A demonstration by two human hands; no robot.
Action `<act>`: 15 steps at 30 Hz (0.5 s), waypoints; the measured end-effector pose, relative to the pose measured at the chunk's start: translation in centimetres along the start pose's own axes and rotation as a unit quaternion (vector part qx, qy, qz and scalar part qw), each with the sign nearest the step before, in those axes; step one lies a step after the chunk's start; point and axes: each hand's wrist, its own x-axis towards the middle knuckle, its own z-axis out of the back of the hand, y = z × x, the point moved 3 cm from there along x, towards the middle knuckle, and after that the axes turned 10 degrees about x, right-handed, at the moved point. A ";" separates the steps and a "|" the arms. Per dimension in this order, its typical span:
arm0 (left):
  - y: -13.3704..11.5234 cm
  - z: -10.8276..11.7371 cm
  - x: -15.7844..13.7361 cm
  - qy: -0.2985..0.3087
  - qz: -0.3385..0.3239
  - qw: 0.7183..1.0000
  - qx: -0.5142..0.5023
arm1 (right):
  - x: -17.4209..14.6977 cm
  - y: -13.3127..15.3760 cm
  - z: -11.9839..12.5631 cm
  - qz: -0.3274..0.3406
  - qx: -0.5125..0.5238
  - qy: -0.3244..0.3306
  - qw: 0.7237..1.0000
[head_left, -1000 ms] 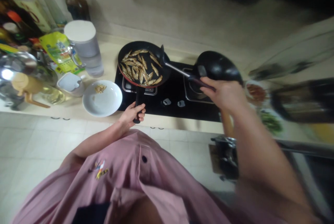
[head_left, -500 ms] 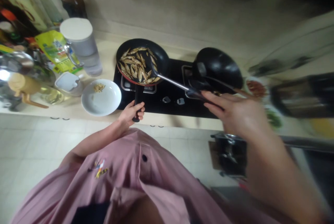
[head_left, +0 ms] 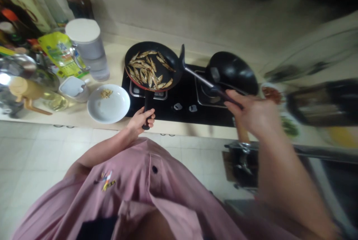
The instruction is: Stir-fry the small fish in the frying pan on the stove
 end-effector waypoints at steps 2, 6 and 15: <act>-0.1 -0.1 -0.1 0.000 0.001 1.000 0.002 | 0.3 -0.1 -0.8 -0.007 0.024 0.006 1.000; -0.1 -0.1 0.0 -0.003 -0.002 1.000 0.005 | 0.6 0.3 -1.9 -0.009 0.079 0.029 0.996; 0.1 -0.1 0.1 0.011 -0.008 1.000 -0.005 | -2.3 0.7 -1.9 -0.133 0.310 0.000 0.941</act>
